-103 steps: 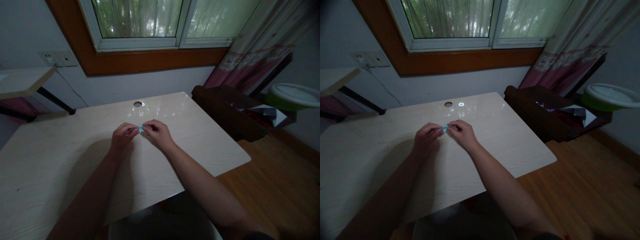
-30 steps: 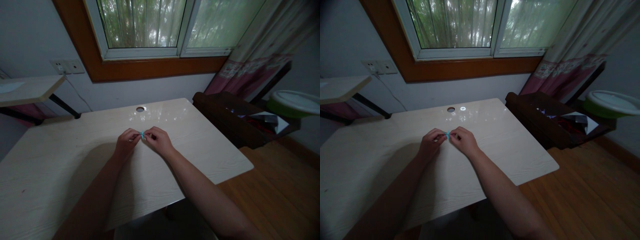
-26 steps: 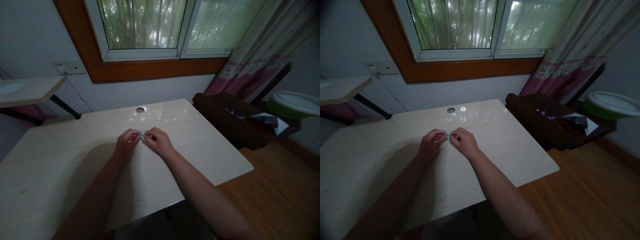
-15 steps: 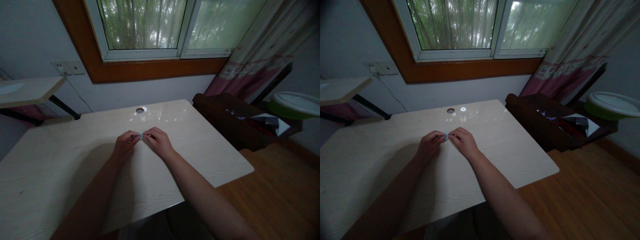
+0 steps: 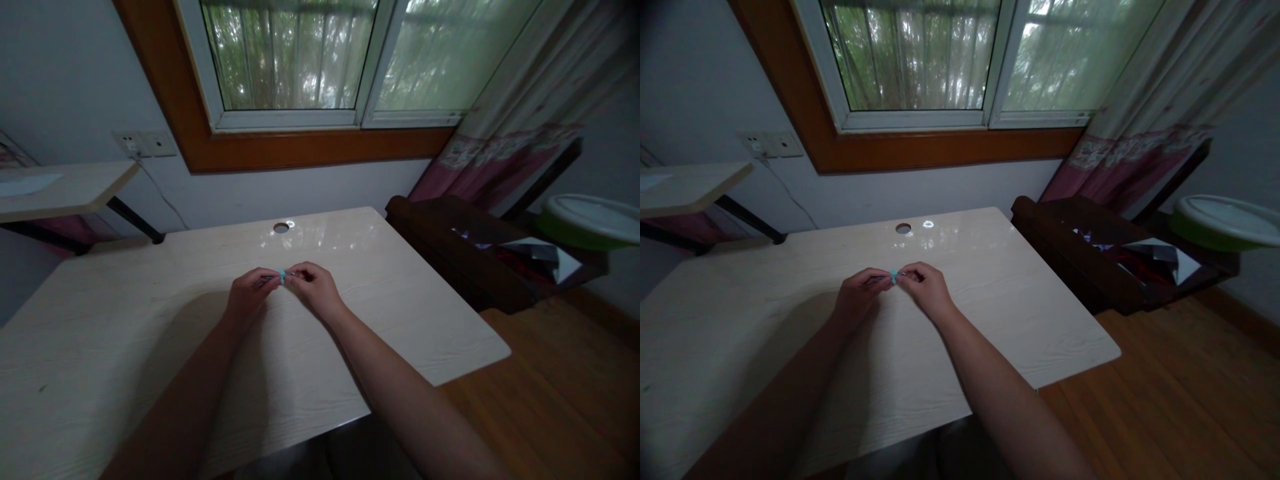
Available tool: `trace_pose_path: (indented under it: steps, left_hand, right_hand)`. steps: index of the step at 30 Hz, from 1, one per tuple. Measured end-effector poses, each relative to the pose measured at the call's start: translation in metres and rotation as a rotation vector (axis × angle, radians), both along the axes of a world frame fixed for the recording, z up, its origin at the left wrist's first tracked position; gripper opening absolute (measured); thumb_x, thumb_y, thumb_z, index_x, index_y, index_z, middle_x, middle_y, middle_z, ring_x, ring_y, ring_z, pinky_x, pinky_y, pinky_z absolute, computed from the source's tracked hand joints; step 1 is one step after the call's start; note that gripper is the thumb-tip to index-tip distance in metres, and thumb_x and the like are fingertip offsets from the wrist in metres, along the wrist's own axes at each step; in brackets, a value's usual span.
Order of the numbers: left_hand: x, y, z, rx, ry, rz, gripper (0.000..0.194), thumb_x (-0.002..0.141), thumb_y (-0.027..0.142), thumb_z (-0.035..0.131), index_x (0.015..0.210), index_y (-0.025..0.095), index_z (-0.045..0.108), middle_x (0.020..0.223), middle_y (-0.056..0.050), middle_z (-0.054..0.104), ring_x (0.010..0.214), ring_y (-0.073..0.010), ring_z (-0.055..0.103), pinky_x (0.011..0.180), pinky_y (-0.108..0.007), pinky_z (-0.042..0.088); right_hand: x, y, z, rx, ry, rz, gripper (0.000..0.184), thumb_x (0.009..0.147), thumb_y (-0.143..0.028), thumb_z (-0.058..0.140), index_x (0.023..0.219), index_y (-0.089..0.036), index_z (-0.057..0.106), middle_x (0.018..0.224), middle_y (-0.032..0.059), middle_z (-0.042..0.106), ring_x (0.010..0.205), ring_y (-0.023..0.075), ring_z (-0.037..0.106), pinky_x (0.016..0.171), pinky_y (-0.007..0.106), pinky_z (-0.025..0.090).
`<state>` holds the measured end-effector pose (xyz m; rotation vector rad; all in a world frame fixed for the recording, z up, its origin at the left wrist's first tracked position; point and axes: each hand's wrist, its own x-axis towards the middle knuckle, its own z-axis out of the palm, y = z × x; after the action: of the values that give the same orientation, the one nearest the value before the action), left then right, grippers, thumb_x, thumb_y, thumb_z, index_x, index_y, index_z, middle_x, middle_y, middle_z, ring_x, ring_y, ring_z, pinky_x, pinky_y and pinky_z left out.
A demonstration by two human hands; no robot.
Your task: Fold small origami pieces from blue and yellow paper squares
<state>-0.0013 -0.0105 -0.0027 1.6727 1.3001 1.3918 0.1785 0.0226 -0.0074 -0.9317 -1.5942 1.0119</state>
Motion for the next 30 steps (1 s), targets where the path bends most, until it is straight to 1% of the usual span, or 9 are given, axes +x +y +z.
trace_pose_path:
  steps: [5, 11, 17, 21, 30]
  left_hand:
    - [0.0, 0.001, 0.0, -0.003, 0.008, -0.005, 0.019, 0.082, 0.037, 0.069, 0.091, 0.02, 0.072, 0.083, -0.004, 0.074, 0.074, -0.0171, 0.07, 0.07, -0.028, 0.057]
    - [0.0, 0.001, 0.001, 0.005, 0.011, -0.015, 0.018, 0.082, 0.036, 0.069, 0.089, 0.019, 0.072, 0.083, -0.004, 0.072, 0.072, -0.0165, 0.069, 0.069, -0.028, 0.056]
    - [0.0, 0.0, 0.003, -0.009, -0.001, -0.046, 0.017, 0.083, 0.035, 0.068, 0.088, 0.02, 0.072, 0.083, -0.004, 0.071, 0.073, -0.0171, 0.069, 0.069, -0.027, 0.057]
    - [0.0, -0.001, 0.006, -0.015, 0.014, -0.073, 0.016, 0.084, 0.034, 0.066, 0.089, 0.02, 0.071, 0.082, -0.004, 0.071, 0.073, -0.0169, 0.069, 0.069, -0.027, 0.057]
    - [-0.001, 0.002, 0.003, -0.034, 0.043, -0.046, 0.017, 0.082, 0.035, 0.068, 0.091, 0.02, 0.071, 0.08, -0.004, 0.073, 0.073, -0.018, 0.07, 0.067, -0.027, 0.057]
  right_hand:
    - [0.001, 0.0, 0.004, 0.071, -0.044, -0.021, 0.015, 0.078, -0.035, 0.072, 0.083, -0.02, 0.073, 0.077, 0.0021, 0.064, 0.068, 0.0148, 0.055, 0.062, 0.026, 0.042]
    - [0.003, -0.003, 0.012, 0.157, -0.088, -0.039, 0.007, 0.079, -0.028, 0.072, 0.081, -0.021, 0.073, 0.076, 0.0019, 0.064, 0.068, 0.0145, 0.055, 0.062, 0.025, 0.041]
    - [0.003, -0.004, 0.013, 0.168, -0.08, -0.017, 0.011, 0.081, -0.029, 0.072, 0.089, -0.023, 0.075, 0.08, 0.0032, 0.066, 0.069, 0.0153, 0.057, 0.063, 0.026, 0.043]
    - [0.004, -0.004, 0.013, 0.168, -0.098, -0.011, 0.009, 0.082, -0.029, 0.07, 0.086, -0.023, 0.075, 0.081, 0.004, 0.067, 0.073, 0.0168, 0.059, 0.066, 0.028, 0.045]
    - [0.006, -0.006, 0.015, 0.143, -0.1, -0.009, 0.008, 0.083, -0.026, 0.069, 0.085, -0.023, 0.075, 0.082, 0.0037, 0.066, 0.074, 0.017, 0.06, 0.067, 0.028, 0.046]
